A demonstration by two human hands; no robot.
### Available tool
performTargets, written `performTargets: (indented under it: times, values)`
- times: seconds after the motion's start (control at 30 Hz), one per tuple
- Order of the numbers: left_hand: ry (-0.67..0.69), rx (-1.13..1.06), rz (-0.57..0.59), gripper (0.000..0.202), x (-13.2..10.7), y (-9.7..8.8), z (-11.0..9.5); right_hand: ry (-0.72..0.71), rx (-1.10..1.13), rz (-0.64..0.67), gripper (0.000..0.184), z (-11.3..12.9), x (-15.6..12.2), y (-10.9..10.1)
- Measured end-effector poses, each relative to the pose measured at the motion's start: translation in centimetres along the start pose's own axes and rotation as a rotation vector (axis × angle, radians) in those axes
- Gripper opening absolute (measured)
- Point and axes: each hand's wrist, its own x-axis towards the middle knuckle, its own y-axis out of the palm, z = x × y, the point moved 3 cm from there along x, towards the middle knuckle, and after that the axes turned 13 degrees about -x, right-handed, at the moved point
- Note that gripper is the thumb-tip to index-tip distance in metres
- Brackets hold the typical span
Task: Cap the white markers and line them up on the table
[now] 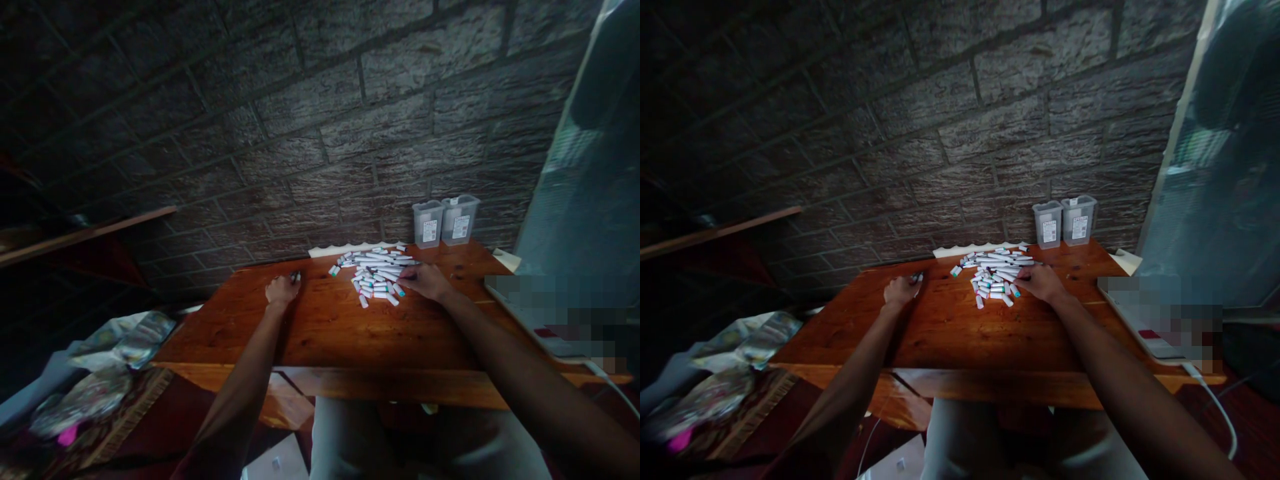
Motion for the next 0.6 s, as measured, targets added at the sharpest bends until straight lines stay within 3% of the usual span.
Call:
performTargets:
  times: [0.13, 0.3, 0.6]
  values:
    - [0.037, -0.008, -0.197, 0.06, -0.3, 0.4, 0.8, -0.003, 0.009, 0.002, 0.02, 0.0, -0.1, 0.0]
    - [0.033, -0.136, -0.047, 0.053, -0.1, 1.5, 2.2, 0.002, -0.004, 0.007, 0.019, 0.0, -0.1, 0.2]
    - [-0.003, -0.234, -0.036, 0.046, -0.3, 1.9, 3.0, 0.015, -0.016, -0.005, 0.019, 0.0, -0.1, 0.0]
